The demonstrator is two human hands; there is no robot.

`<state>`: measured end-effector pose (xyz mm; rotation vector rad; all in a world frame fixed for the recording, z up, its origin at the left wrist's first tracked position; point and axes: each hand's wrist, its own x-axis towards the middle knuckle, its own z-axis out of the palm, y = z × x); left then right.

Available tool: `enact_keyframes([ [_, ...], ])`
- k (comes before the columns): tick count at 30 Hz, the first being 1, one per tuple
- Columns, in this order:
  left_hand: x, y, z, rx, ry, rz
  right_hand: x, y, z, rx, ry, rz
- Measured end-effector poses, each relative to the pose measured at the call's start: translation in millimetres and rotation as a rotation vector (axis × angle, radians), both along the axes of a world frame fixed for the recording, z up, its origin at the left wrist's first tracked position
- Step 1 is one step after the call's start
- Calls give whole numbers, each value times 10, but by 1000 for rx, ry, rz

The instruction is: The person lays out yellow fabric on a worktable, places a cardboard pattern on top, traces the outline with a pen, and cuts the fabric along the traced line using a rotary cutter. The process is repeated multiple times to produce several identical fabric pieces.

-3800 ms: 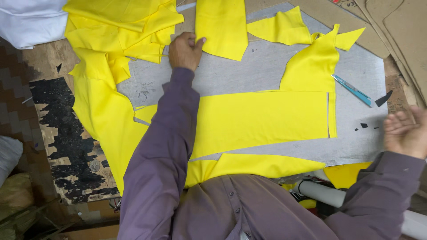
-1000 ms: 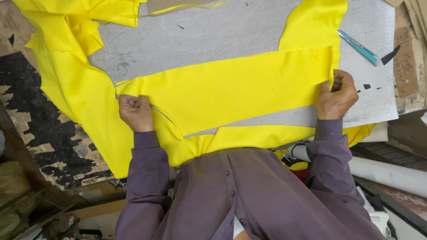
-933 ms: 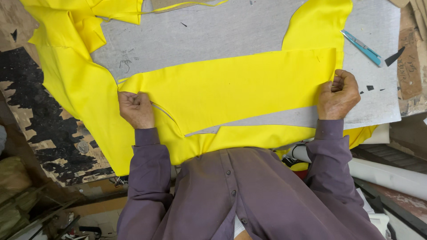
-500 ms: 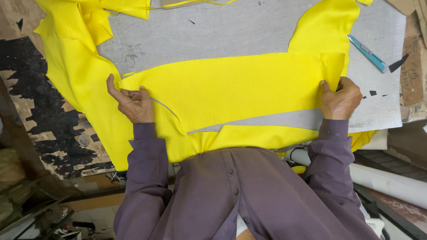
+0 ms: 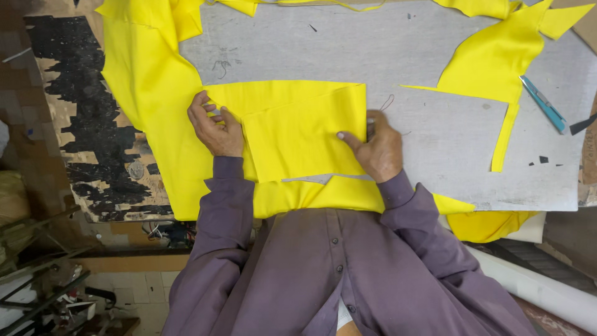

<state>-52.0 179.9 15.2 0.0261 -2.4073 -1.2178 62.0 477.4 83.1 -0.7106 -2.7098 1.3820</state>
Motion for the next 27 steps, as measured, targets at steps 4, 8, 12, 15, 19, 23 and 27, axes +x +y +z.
enact_keyframes([
  [4,-30,-8,-31,31,-13,34,34,-32,62,-88,252,65],
  [8,-92,-33,78,16,9,15,57,492,571,264,533,16],
  [12,33,161,505,14,47,-38,114,767,1228,466,555,376],
  [15,303,563,952,-50,299,-602,94,665,1583,595,537,644],
  [19,437,1172,1340,6,211,-919,140,641,1687,641,664,735],
  [23,93,1539,1406,390,-61,-993,-29,882,1112,489,997,212],
  [27,-500,1771,1458,715,-187,-907,-157,835,219,152,691,-193],
])
